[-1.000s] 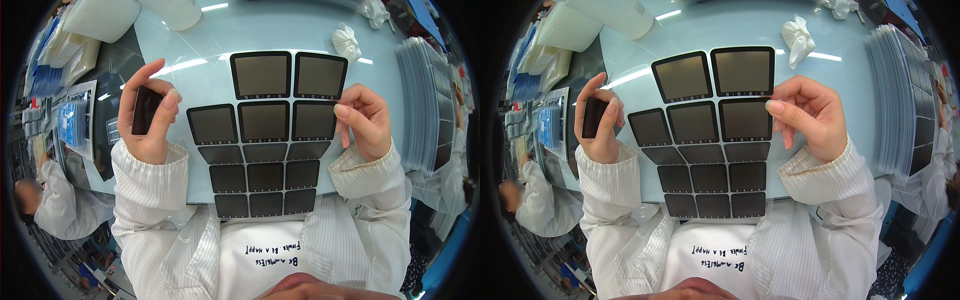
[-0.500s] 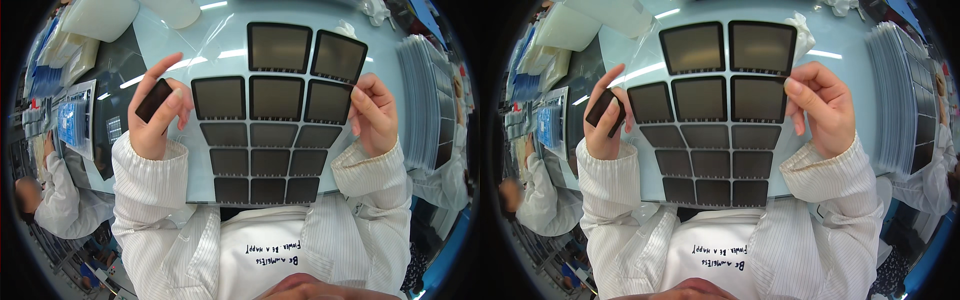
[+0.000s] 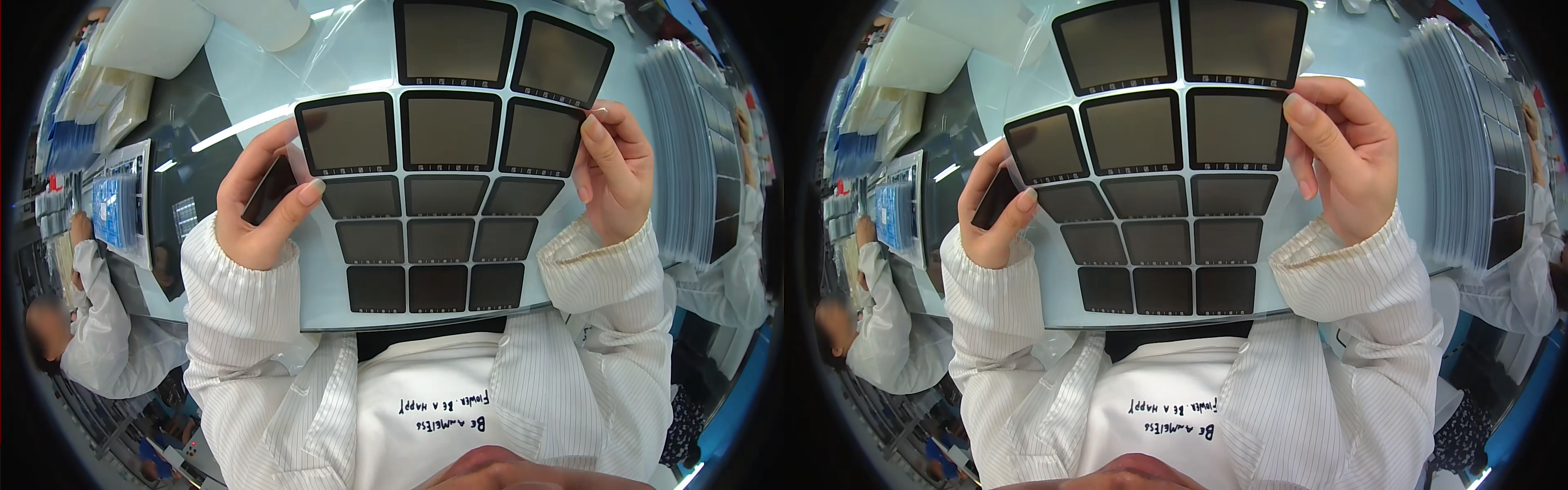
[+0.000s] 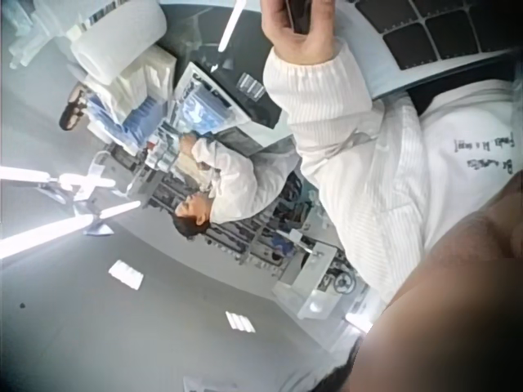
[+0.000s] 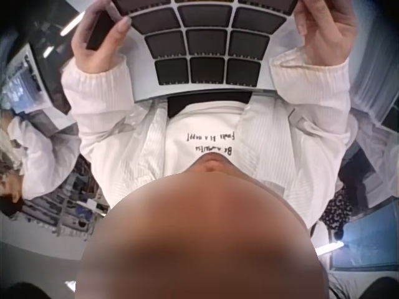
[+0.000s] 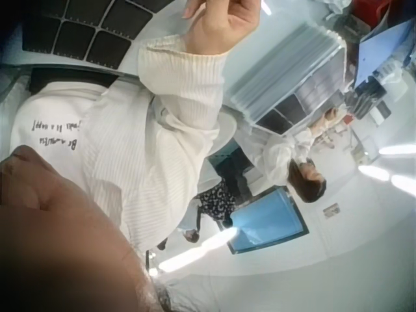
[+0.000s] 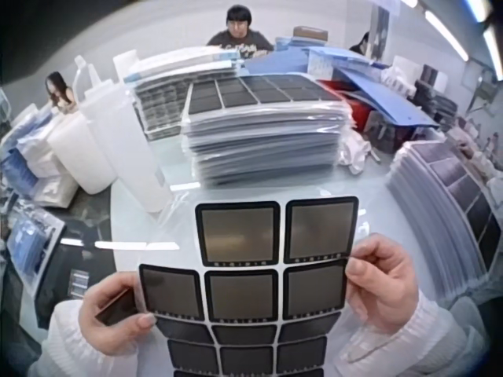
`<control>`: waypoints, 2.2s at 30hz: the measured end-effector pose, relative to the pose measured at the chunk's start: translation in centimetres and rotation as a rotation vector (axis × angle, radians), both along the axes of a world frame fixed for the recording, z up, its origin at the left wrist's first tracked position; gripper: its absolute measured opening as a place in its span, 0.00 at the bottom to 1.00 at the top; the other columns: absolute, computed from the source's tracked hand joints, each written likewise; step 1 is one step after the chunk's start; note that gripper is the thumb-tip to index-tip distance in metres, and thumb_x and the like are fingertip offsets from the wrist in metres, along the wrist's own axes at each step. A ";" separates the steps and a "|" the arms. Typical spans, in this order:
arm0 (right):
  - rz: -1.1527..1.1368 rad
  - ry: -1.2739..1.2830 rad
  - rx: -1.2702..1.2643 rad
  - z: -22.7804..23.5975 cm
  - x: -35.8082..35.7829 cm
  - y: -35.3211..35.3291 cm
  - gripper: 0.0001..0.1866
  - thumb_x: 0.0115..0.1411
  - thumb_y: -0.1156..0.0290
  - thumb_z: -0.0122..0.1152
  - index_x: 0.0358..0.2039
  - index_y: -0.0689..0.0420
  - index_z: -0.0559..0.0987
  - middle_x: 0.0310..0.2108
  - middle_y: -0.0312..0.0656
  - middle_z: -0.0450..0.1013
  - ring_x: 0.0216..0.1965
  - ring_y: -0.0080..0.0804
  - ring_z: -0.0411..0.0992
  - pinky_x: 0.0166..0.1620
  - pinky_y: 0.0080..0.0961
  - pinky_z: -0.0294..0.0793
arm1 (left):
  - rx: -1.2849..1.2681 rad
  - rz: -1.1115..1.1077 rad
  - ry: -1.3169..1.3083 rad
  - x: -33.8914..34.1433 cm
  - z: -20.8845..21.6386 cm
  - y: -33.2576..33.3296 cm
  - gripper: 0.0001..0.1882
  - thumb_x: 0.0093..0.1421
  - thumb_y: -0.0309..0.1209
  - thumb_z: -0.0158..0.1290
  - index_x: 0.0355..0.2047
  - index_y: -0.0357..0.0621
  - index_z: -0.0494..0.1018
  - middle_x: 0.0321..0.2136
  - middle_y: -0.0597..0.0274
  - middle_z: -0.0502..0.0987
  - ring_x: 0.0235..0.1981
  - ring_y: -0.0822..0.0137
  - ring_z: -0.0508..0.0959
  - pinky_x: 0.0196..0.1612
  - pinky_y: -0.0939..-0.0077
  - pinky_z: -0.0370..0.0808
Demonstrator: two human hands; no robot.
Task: Clean and inspect a sheet of small electronic or optical components using a wipe and cleaning solution.
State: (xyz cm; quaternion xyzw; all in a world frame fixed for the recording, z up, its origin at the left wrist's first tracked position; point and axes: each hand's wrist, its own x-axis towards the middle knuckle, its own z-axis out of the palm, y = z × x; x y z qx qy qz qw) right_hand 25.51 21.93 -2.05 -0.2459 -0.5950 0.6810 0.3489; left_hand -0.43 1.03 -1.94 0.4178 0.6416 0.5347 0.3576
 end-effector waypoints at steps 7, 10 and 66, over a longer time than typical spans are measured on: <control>0.028 0.015 0.066 -0.5 0.3 0.1 0.09 0.62 0.75 0.52 0.42 0.62 0.74 0.29 0.38 0.73 0.11 0.16 0.60 0.14 0.11 0.54 | 0.051 -0.070 -0.031 -0.2 -0.2 0.3 0.34 0.54 0.23 0.55 0.61 0.38 0.56 0.22 0.67 0.73 0.22 0.77 0.70 0.30 0.86 0.66; 0.011 0.017 0.052 -0.5 0.3 0.1 0.09 0.62 0.75 0.51 0.43 0.62 0.74 0.30 0.39 0.74 0.10 0.16 0.60 0.14 0.11 0.54 | 0.085 -0.075 0.022 0.1 0.0 0.6 0.36 0.53 0.24 0.55 0.62 0.39 0.54 0.21 0.67 0.72 0.20 0.78 0.69 0.27 0.87 0.65; -0.129 0.178 0.106 -0.2 0.6 1.8 0.13 0.62 0.73 0.53 0.47 0.60 0.76 0.23 0.40 0.75 0.10 0.20 0.64 0.14 0.11 0.60 | -0.020 -0.243 0.060 0.3 0.5 0.3 0.29 0.52 0.20 0.53 0.56 0.37 0.63 0.24 0.69 0.69 0.24 0.78 0.67 0.29 0.86 0.65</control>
